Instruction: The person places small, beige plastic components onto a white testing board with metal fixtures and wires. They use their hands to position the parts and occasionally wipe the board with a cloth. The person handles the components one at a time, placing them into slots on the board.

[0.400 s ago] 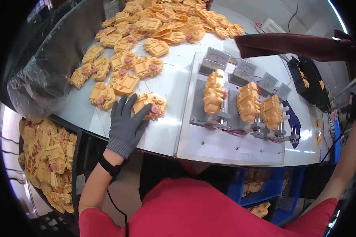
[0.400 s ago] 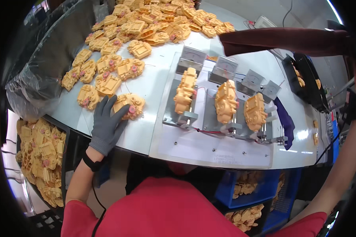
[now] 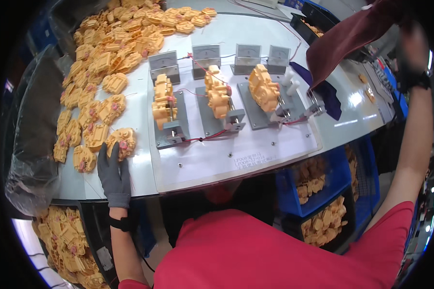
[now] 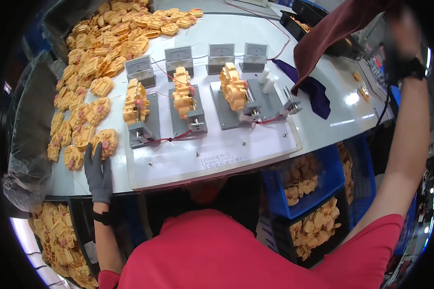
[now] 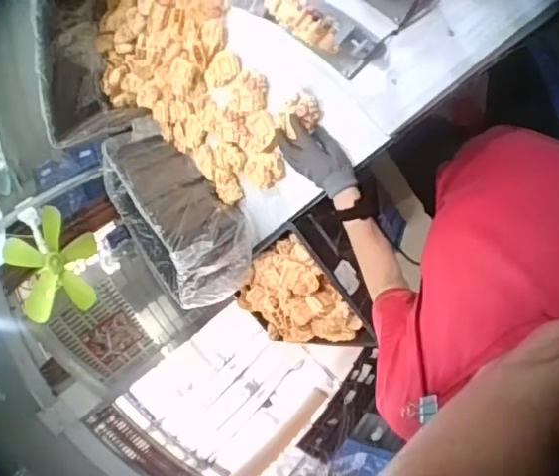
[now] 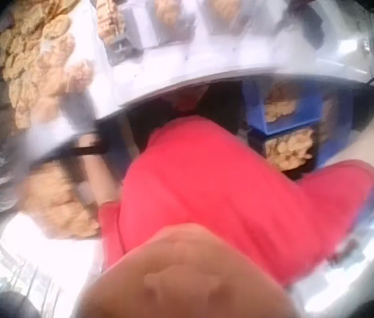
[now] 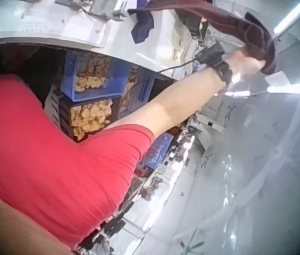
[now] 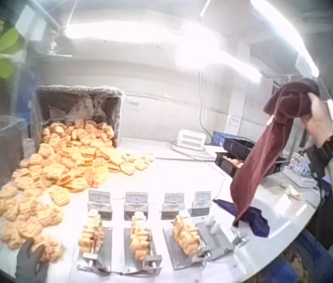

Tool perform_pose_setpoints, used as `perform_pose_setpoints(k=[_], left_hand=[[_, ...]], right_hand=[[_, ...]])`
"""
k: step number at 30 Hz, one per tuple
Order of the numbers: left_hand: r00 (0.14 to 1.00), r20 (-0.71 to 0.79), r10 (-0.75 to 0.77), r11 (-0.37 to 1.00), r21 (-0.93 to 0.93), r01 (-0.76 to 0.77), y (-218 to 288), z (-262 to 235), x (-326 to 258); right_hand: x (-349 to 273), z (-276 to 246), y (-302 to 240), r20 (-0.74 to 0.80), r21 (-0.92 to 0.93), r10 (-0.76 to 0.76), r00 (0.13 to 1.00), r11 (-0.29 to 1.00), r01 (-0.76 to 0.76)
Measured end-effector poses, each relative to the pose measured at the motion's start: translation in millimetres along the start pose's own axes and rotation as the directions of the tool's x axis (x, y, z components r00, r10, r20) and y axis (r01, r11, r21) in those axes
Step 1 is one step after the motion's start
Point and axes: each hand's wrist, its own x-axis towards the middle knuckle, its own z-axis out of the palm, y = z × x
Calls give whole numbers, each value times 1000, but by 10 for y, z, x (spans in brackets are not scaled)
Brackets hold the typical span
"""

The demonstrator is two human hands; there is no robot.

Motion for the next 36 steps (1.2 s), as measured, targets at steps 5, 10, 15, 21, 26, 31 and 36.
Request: perform_pose_setpoints(k=[5, 10, 15, 21, 26, 31, 36], left_hand=[[999, -17, -47, 999, -1, 47, 53, 26, -10], [995, -46, -86, 996, 7, 87, 50, 71, -20], [987, -93, -128, 992, -28, 126, 65, 52, -43], [990, -103, -93, 995, -39, 89, -92, 113, -57], [978, -170, -123, 940, -337, 60, -133, 118, -52], [906, -212, -365, 792, -582, 184, 313, -96, -159], [989, -127, -69, 869, -494, -3, 937, -405, -344]], right_hand=[[-690, -1382, 1447, 461, -568, 143, 876, 806, 167], [-2197, -2092, 1569, 319, -948, 761, 566, 262, 182], [-2841, -1700, 749, 83, -741, 361, 929, 646, -185], [-3688, -624, 261, 392, -585, 453, 800, 795, -164], [-3862, -195, 470, 627, -553, 336, 703, 827, 98], [-3856, -73, 499, 645, -568, 395, 654, 821, 63], [-3878, -70, 533, 656, -605, 397, 642, 785, 134]])
